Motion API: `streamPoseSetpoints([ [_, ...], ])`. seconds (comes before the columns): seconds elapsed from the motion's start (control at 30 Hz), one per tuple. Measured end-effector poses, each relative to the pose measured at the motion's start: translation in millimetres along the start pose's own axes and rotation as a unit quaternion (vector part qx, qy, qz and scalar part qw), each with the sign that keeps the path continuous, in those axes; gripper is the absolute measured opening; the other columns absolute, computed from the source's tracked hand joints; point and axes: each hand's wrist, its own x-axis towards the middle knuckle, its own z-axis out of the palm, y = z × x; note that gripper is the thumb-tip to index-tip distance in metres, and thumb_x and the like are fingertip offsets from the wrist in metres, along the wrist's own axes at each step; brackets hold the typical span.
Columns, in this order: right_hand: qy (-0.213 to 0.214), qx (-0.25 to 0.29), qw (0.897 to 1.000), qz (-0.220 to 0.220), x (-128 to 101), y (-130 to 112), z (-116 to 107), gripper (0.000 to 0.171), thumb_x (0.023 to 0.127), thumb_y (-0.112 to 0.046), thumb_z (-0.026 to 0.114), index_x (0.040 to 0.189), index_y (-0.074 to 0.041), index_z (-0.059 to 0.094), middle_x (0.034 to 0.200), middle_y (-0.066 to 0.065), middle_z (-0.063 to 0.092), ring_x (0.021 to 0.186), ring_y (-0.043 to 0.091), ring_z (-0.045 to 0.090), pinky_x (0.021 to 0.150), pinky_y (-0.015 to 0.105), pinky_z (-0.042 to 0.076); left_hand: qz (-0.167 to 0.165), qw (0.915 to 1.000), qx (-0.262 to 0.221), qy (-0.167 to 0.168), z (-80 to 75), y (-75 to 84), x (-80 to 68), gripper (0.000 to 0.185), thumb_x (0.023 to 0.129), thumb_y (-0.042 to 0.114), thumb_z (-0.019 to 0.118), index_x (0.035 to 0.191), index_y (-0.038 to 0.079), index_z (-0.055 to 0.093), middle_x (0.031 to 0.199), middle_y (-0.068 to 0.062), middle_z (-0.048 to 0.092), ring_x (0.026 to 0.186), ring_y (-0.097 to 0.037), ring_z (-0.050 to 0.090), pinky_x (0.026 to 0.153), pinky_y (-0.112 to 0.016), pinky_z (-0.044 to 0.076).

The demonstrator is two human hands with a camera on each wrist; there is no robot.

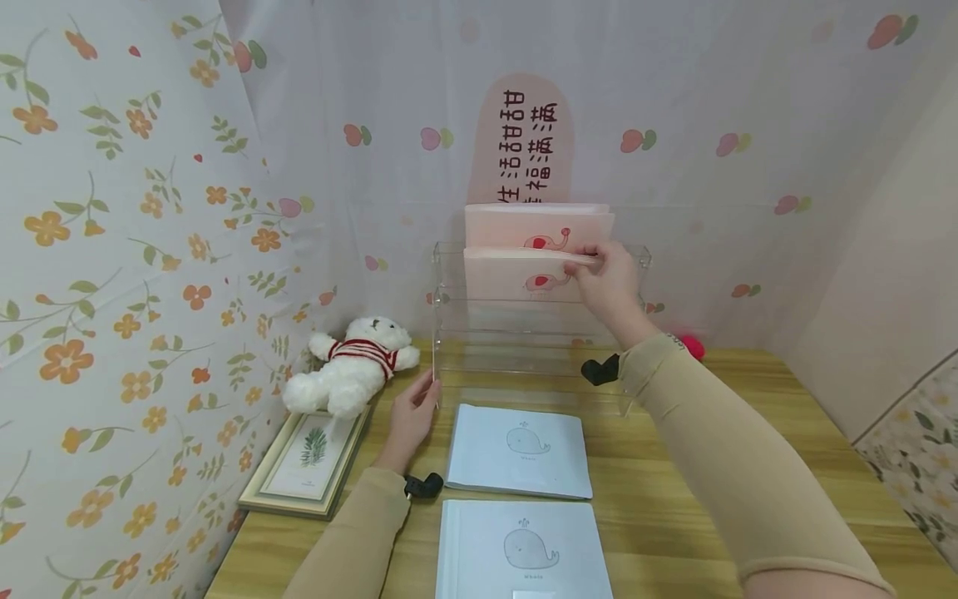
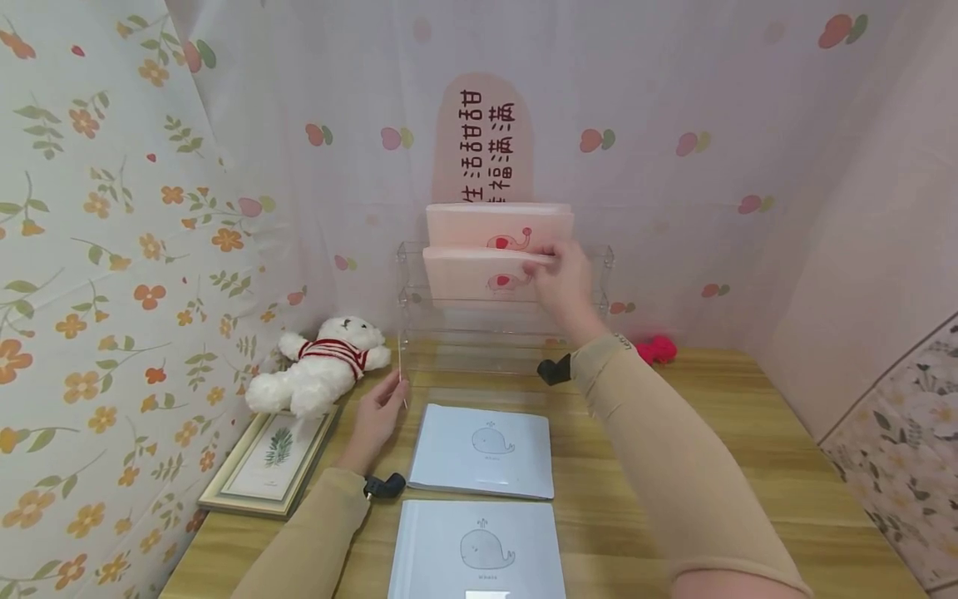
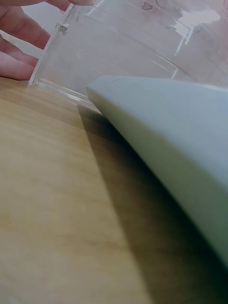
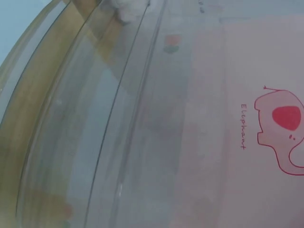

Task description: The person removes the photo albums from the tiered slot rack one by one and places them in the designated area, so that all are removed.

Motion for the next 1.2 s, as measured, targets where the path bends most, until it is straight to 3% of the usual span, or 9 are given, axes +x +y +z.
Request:
streamPoseSetpoints([
  [0.2, 0.022, 0.015, 0.999, -0.024, -8.1, -11.2, -18.1, 0.028, 0.103, -0.02, 0.08, 0.123, -0.002, 0.072, 0.135, 0.018, 0.062, 0.131, 0.035, 0.054, 0.111, 0.05, 0.048, 0.003, 1.0, 0.002, 0.001, -0.3, -0.2, 0.9, 0.045, 0.111, 0.029, 0.07, 0.154, 0.015, 0.066, 0.147, -0.012, 0.074, 0.131, -0.033, 0.073, 0.105, -0.037, 0.06],
  [0.47, 0.037, 0.025, 0.996, -0.074, -29.0, -5.8, -40.4, 0.03, 0.1, -0.021, 0.084, 0.121, -0.001, 0.075, 0.126, 0.015, 0.064, 0.12, 0.028, 0.059, 0.09, 0.021, 0.049, 0.013, 0.9999, -0.001, 0.002, -0.5, 1.1, 2.4, 0.044, 0.111, 0.027, 0.069, 0.153, 0.014, 0.067, 0.145, -0.014, 0.074, 0.13, -0.035, 0.073, 0.101, -0.033, 0.061],
  [0.73, 0.0, -0.028, 0.996, -0.089, -60.8, 16.1, -53.3, 0.027, 0.099, -0.018, 0.085, 0.115, 0.0, 0.074, 0.122, 0.018, 0.066, 0.117, 0.036, 0.061, 0.091, 0.034, 0.05, 0.005, 1.0, -0.003, -0.004, -0.6, 0.4, -0.6, 0.046, 0.111, 0.029, 0.07, 0.155, 0.015, 0.065, 0.148, -0.012, 0.073, 0.132, -0.033, 0.072, 0.1, -0.027, 0.058],
  [0.97, -0.039, -0.065, 0.993, -0.086, -90.8, 41.7, -70.6, 0.025, 0.097, -0.018, 0.087, 0.113, -0.004, 0.075, 0.121, 0.016, 0.07, 0.111, 0.036, 0.065, 0.088, 0.039, 0.05, 0.008, 1.0, 0.0, -0.004, -0.3, 2.0, -2.3, 0.046, 0.111, 0.03, 0.069, 0.155, 0.015, 0.065, 0.149, -0.013, 0.072, 0.132, -0.034, 0.072, 0.102, -0.031, 0.059],
  [1.2, -0.076, -0.097, 0.989, -0.085, -111.4, 69.0, -91.1, 0.023, 0.096, -0.017, 0.088, 0.112, -0.007, 0.074, 0.118, 0.015, 0.074, 0.096, 0.024, 0.069, 0.072, 0.022, 0.052, 0.001, 0.9999, 0.014, 0.002, 0.2, 2.6, -1.6, 0.046, 0.112, 0.031, 0.068, 0.155, 0.015, 0.065, 0.149, -0.012, 0.072, 0.132, -0.034, 0.072, 0.108, -0.044, 0.059],
])
